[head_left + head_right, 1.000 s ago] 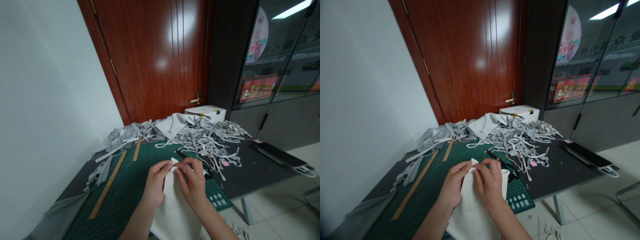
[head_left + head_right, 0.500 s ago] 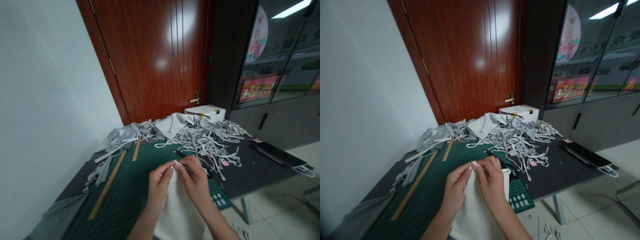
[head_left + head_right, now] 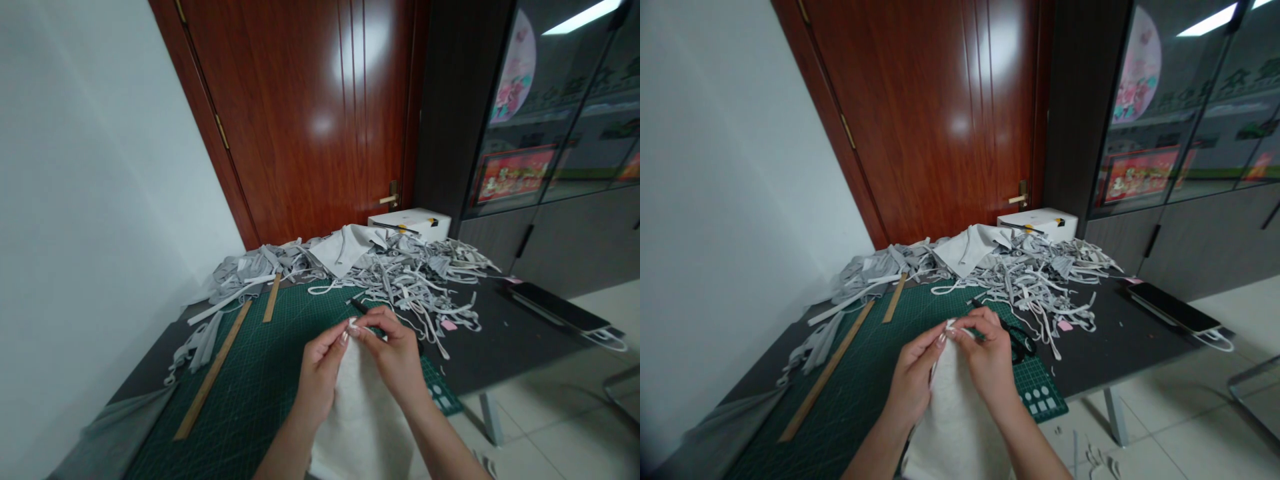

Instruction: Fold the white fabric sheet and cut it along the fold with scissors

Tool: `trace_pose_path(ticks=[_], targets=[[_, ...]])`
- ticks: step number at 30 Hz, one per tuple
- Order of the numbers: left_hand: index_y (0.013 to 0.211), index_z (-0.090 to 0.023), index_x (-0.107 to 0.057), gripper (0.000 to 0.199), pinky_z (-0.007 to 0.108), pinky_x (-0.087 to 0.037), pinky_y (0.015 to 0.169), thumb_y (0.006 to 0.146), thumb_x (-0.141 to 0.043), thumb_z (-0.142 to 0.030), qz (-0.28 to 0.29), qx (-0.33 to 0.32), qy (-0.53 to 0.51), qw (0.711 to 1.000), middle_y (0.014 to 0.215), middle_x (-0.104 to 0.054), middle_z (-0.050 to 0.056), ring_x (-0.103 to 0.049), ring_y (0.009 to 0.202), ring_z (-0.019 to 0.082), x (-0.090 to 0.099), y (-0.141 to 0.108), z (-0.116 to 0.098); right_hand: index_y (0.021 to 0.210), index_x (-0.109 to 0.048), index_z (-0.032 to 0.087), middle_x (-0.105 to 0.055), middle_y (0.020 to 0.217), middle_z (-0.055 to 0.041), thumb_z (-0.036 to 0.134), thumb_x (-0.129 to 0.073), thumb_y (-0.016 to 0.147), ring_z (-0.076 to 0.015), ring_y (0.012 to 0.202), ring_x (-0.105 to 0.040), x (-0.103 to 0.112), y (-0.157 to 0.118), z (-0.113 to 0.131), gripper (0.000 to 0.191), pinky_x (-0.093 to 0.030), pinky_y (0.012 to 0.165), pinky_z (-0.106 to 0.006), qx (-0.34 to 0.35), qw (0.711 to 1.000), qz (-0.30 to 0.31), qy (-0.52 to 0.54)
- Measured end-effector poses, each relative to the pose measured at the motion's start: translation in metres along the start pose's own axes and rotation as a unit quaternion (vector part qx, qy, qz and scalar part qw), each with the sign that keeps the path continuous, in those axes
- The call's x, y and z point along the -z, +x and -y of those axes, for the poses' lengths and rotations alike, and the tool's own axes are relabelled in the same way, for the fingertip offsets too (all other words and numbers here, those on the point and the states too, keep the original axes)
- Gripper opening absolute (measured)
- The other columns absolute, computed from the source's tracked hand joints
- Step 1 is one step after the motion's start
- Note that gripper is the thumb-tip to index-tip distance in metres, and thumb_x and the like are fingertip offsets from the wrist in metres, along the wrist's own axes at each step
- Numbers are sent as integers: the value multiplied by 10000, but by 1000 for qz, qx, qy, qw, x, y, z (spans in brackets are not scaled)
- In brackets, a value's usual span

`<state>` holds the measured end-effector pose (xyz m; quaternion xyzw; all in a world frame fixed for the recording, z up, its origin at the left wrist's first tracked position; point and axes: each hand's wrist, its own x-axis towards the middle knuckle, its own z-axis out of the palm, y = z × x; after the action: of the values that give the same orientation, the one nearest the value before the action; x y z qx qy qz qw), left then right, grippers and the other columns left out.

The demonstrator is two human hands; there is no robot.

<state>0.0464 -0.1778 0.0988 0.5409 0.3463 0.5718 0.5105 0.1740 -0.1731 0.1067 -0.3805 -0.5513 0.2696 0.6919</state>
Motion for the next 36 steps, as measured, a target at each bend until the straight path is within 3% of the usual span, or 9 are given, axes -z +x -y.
trace_pose_path(ticks=[9,19,28,32,36], targets=[[1142,-197,-678,404,363,-400,1024,802,-681,-416,-1,-17,-4,1000,1193,-653,97,-594,1115,261,-6,-3,7,693,-725,238,-581,733,1,235,-724,703,-170,742,-529,-1,1,-4,10,-389,687,-301,-47,996,-13,71],[1162,-211,-662,372,376,-441,1003,835,-652,-388,41,-68,53,995,1193,-651,78,-604,1112,263,-9,0,4,672,-676,213,-529,637,36,290,-793,629,-125,625,-442,4,5,-11,146,-350,599,-263,-159,969,34,188],[1191,-223,-636,367,307,-496,928,839,-654,-325,47,-89,87,991,1199,-646,56,-634,1061,229,-8,1,7,606,-708,220,-530,654,29,294,-828,560,-126,640,-465,6,9,-7,148,-368,592,-261,-152,969,13,192],[1189,-196,-640,377,299,-524,871,836,-655,-327,33,-88,98,991,1156,-672,64,-656,1010,232,-10,3,10,589,-708,214,-551,629,30,294,-834,547,-116,617,-470,4,9,-6,155,-365,575,-248,-184,956,18,230],[1182,-190,-646,361,316,-502,916,853,-632,-338,25,-97,107,989,1167,-666,69,-639,1050,238,-11,3,12,568,-684,209,-579,584,35,301,-860,498,-107,570,-466,2,9,-5,210,-365,553,-239,-234,934,23,268]])
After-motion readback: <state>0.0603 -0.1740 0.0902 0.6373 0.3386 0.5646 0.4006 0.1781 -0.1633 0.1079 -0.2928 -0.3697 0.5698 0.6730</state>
